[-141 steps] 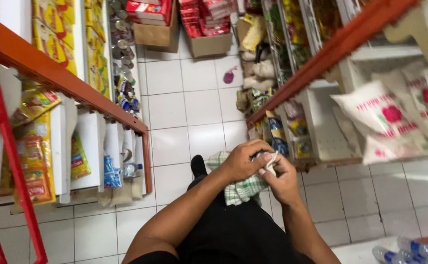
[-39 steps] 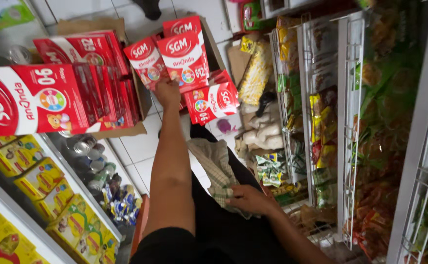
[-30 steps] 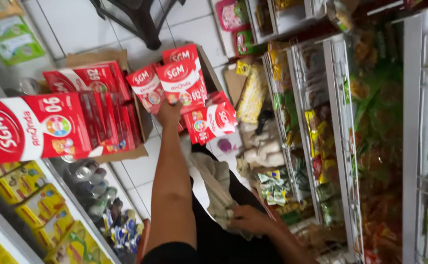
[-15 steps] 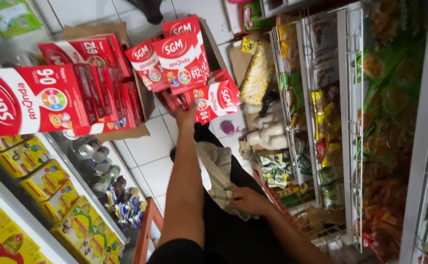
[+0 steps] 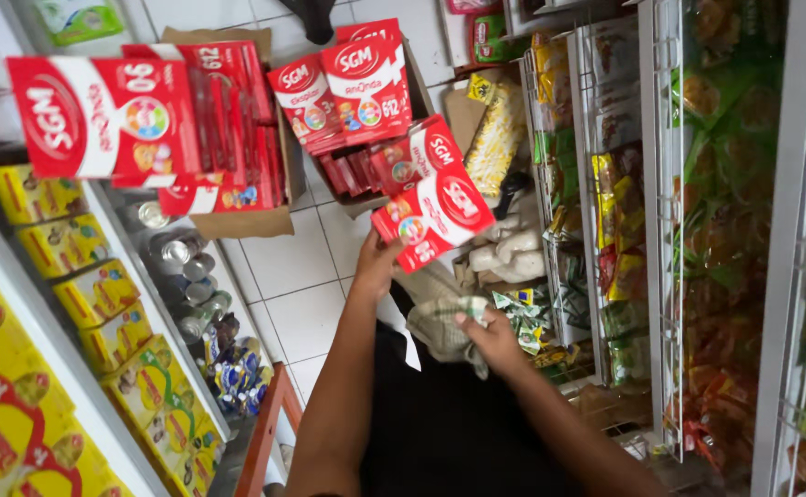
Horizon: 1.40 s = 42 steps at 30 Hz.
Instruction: The person wipes down boxes of formula with a cloth, scans them with a handheld scanner, and places them onto a retail shelf.
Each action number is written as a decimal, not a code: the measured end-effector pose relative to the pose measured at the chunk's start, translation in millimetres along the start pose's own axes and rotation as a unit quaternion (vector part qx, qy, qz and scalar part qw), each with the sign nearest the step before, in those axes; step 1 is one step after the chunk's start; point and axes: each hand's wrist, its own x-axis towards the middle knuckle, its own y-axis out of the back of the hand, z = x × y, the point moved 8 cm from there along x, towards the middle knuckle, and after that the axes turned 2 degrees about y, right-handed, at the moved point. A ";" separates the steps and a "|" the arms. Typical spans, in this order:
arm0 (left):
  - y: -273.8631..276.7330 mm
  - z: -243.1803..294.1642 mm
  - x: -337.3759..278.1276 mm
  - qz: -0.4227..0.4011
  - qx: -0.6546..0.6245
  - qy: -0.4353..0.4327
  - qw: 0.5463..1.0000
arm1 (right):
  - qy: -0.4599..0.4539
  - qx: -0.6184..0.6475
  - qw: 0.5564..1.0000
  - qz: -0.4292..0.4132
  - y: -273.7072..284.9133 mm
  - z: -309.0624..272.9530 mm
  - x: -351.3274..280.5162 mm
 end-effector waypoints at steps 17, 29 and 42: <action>150.3 -74.3 -385.0 0.083 -0.134 -0.304 0.940 | 0.389 -0.492 0.767 -0.138 -268.5 -93.5 -143.7; 148.6 -55.1 -455.4 0.112 -0.190 -0.375 0.901 | 0.444 -0.467 0.745 -0.171 -308.0 -118.4 -154.9; 71.9 51.7 -412.7 0.137 -0.281 -0.442 0.841 | 0.547 -0.442 0.647 -0.296 -309.0 -200.3 -129.1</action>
